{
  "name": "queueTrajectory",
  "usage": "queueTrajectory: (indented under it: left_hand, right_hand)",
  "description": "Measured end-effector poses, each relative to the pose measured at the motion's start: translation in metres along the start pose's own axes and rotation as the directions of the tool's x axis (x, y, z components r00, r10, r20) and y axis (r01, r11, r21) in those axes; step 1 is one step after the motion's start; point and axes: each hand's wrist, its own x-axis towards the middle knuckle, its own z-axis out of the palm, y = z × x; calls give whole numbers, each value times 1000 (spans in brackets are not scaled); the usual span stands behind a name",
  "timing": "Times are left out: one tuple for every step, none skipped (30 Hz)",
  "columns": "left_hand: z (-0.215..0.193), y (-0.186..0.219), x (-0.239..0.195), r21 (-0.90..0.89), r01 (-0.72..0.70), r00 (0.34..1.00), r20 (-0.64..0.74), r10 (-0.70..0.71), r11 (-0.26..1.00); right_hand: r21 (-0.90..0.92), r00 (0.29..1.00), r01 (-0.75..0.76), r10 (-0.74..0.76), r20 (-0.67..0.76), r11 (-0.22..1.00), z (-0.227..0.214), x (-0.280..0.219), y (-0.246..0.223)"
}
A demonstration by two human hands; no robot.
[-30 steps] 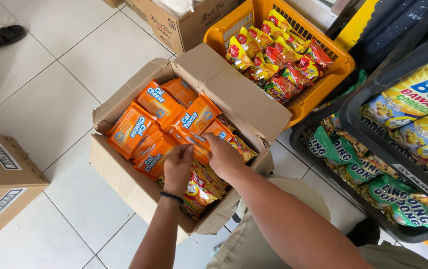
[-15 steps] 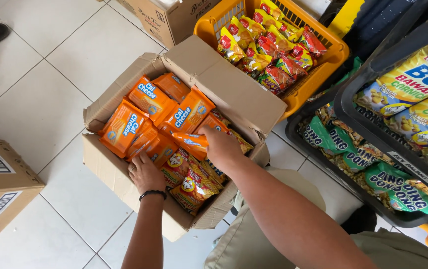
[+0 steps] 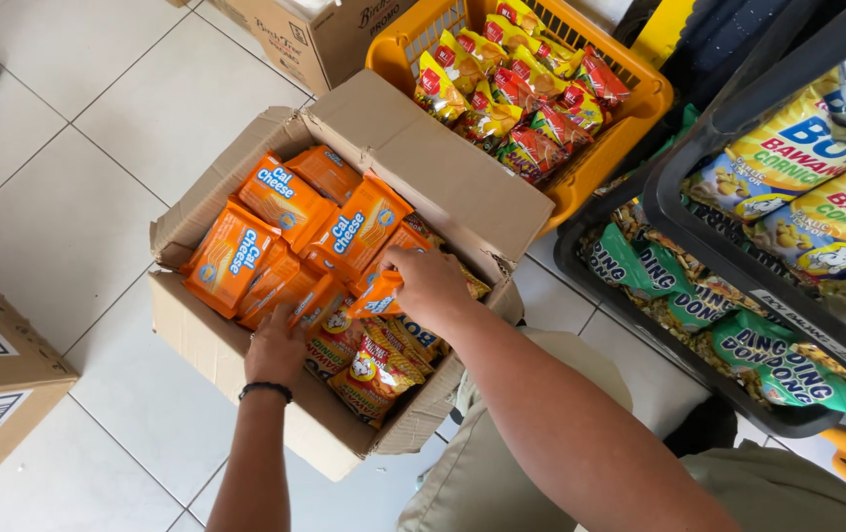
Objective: The person takes orange Cal Cheese wafer packets from a cardboard box on the floor and places them onto a black wire shelf rack. The person repeatedly reaches into the box, grabs packets, and arranges them in rows on the shelf.
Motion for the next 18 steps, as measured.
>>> queueTrajectory:
  left_hand:
    - [3,-7,3,-110,-15,999,34,19,994]
    - [3,-13,3,-109,-14,999,33,18,994]
    - [3,-18,3,-215,-44,997,53,57,976]
    - [3,-23,3,-319,-72,993,70,99,945]
    - [5,-27,2,-319,-72,993,70,99,945]
    - [8,-31,1,-409,-62,991,85,105,911]
    - [11,-36,0,-494,-49,989,99,113,868]
    - [9,-34,-4,-495,-46,989,101,111,868]
    - [7,-33,-7,-609,4,990,116,83,793]
    - [4,-31,-11,-711,53,990,131,58,701]
    - [-5,-26,-17,-711,55,990,131,55,701]
    - [-14,-20,-23,-805,119,989,150,5,582]
    - [-23,-15,-29,-878,174,984,174,-41,446]
    - [-33,-8,-34,-880,171,985,169,-44,443]
    - [-42,-2,-39,-945,176,984,178,-17,277]
    - [-51,5,-44,-978,180,983,182,14,102]
    - [-55,12,-48,-979,177,984,179,12,99]
    - [-58,18,-52,-983,185,980,184,79,-16]
  right_hand:
    - [36,1000,-21,20,23,999,-1,1,-1]
    - [37,1000,-20,19,24,999,-4,2,-5]
    - [108,993,-98,89,83,989,-7,3,-9]
    - [173,977,-180,155,146,968,-11,4,-13]
    - [172,977,-180,156,146,968,-8,6,-9]
    - [211,977,-180,150,153,961,-5,8,-5]
    - [249,977,-180,143,160,952,-2,10,-2]
    - [248,976,-182,144,162,952,-4,11,-3]
    - [297,959,-243,181,220,924,-5,12,-5]
    - [341,937,-303,212,279,890,-7,13,-7]
    - [340,936,-303,211,281,890,-6,13,-4]
    - [447,959,-236,132,253,863,-5,14,-2]
    - [546,975,-168,55,216,821,-5,15,0]
    - [544,975,-163,50,217,823,-5,15,0]
    - [633,978,-138,2,210,762,-6,15,-1]
    - [714,979,-115,-42,199,691,-6,14,-2]
    - [712,979,-113,-47,200,693,-7,15,-2]
    - [746,976,-162,-7,218,646,-8,16,-3]
